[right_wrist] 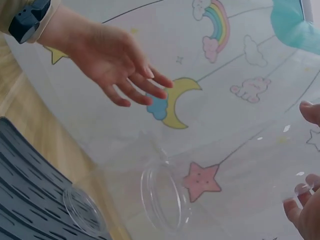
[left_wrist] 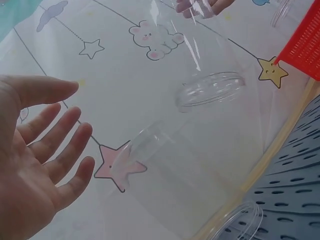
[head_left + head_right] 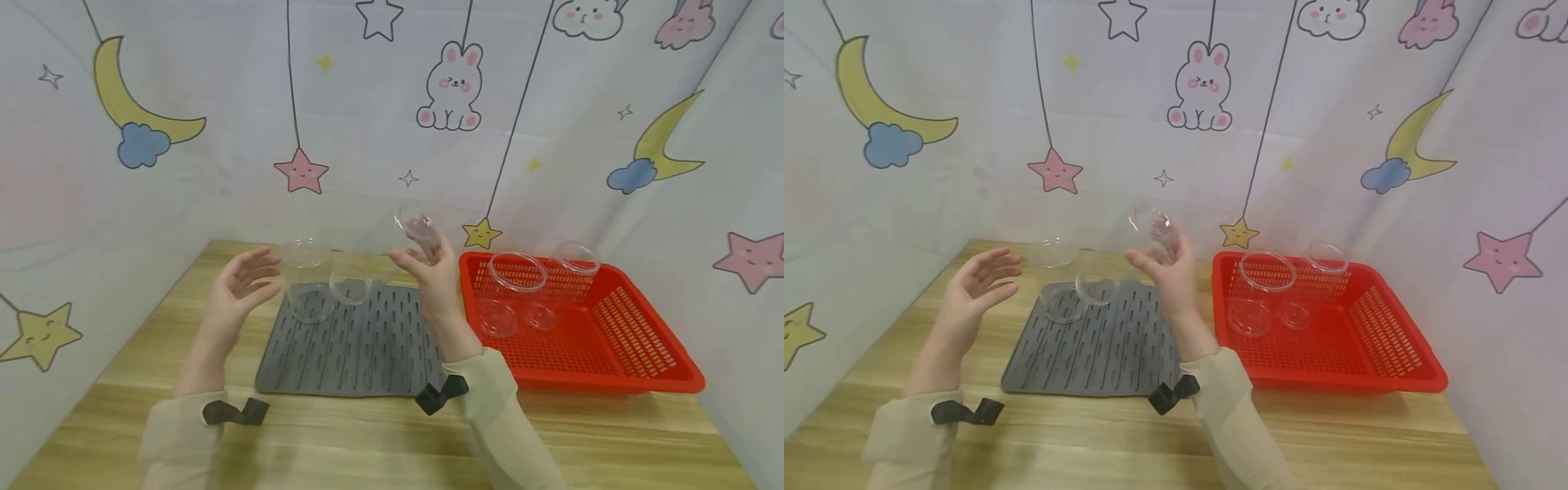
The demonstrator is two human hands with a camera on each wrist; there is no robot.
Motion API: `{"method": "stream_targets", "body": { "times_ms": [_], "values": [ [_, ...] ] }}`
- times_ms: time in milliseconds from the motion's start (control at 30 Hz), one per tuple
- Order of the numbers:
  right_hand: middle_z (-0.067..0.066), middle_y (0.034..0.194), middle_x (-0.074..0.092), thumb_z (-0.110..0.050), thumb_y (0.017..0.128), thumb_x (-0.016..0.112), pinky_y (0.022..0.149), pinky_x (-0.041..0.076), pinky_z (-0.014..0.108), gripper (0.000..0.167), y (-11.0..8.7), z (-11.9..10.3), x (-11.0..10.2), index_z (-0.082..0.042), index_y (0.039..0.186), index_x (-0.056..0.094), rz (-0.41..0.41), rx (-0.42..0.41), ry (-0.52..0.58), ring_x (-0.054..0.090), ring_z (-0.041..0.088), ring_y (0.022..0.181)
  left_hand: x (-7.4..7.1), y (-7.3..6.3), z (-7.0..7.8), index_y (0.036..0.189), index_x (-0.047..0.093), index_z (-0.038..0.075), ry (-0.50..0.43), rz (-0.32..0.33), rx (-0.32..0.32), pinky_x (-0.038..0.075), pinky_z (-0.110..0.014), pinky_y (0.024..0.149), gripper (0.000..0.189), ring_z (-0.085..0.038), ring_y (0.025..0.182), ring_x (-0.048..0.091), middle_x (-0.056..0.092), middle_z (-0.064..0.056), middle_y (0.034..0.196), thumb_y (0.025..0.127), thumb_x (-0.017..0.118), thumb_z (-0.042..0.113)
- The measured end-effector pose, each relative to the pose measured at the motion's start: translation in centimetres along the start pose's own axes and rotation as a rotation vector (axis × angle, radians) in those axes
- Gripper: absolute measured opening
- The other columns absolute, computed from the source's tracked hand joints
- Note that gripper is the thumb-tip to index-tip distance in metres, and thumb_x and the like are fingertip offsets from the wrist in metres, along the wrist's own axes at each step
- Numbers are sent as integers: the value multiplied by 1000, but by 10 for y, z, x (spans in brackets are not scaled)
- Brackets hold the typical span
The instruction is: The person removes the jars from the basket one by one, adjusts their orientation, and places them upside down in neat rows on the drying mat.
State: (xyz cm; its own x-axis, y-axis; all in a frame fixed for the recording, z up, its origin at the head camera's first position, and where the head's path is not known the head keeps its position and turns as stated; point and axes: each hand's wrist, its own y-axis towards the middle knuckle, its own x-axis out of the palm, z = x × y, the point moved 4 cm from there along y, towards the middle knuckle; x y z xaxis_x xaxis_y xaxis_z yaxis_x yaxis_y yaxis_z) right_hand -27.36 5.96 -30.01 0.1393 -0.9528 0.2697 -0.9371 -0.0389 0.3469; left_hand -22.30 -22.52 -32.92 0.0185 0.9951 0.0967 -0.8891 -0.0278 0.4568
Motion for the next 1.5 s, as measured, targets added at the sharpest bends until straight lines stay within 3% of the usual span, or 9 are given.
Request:
{"method": "stream_targets", "body": {
  "times_ms": [100,233,433,700,967,1067,1233,1300,1500],
  "values": [
    [14,145,49,3,81,71,110,43,39,70,4,6,4,-5,144,42,-4,-9,-70,50,29,127,-7,1,-5,124,57,23,73,2,-47,50,-13,88,51,-4,105,60,65,14,115,88,59,-13],
    [16,145,48,7,76,74,117,33,47,75,8,14,9,-1,143,42,3,-31,-100,45,29,133,-15,1,-14,131,53,20,183,4,-146,47,-10,88,47,0,109,55,60,21,116,91,63,-2],
    [13,145,50,3,76,77,114,37,47,77,11,31,12,-4,145,42,6,0,-187,48,28,132,-27,-1,-31,142,43,8,278,8,-263,43,-10,88,55,3,110,52,55,26,116,92,66,7],
    [14,146,48,-8,78,81,113,36,49,83,14,52,14,-5,148,37,18,55,-325,43,28,134,-40,-4,-55,149,31,0,309,-8,-344,42,-10,90,65,1,115,48,52,12,132,93,63,8],
    [12,152,42,-13,78,82,114,36,46,86,17,68,16,-9,150,35,-1,102,-392,39,28,139,-45,-9,-76,150,29,-2,268,-5,-395,45,-8,89,65,-4,119,49,52,21,124,94,61,4],
    [11,152,41,-16,78,82,115,35,45,86,18,71,17,-9,150,35,-10,115,-409,38,28,140,-47,-11,-83,150,29,-1,264,-8,-410,45,-15,97,64,-13,126,48,52,9,134,94,60,4],
    [11,152,40,-17,79,83,116,34,44,87,19,74,17,-9,150,35,-19,124,-428,37,27,141,-48,-14,-93,151,25,-3,239,0,-441,32,-48,116,66,-36,139,37,34,-22,154,95,58,4],
    [11,152,40,-17,79,82,116,35,44,87,19,75,17,-9,151,35,-20,128,-429,37,27,140,-49,-15,-98,152,24,-2,212,10,-462,26,-54,118,67,-39,141,33,29,-25,156,95,58,5],
    [10,153,39,-18,79,82,115,35,44,87,20,78,18,-11,151,34,-29,147,-426,37,27,141,-51,-20,-112,153,22,2,143,28,-529,21,-55,120,70,-38,146,26,25,-21,159,95,60,7]
  ]
}}
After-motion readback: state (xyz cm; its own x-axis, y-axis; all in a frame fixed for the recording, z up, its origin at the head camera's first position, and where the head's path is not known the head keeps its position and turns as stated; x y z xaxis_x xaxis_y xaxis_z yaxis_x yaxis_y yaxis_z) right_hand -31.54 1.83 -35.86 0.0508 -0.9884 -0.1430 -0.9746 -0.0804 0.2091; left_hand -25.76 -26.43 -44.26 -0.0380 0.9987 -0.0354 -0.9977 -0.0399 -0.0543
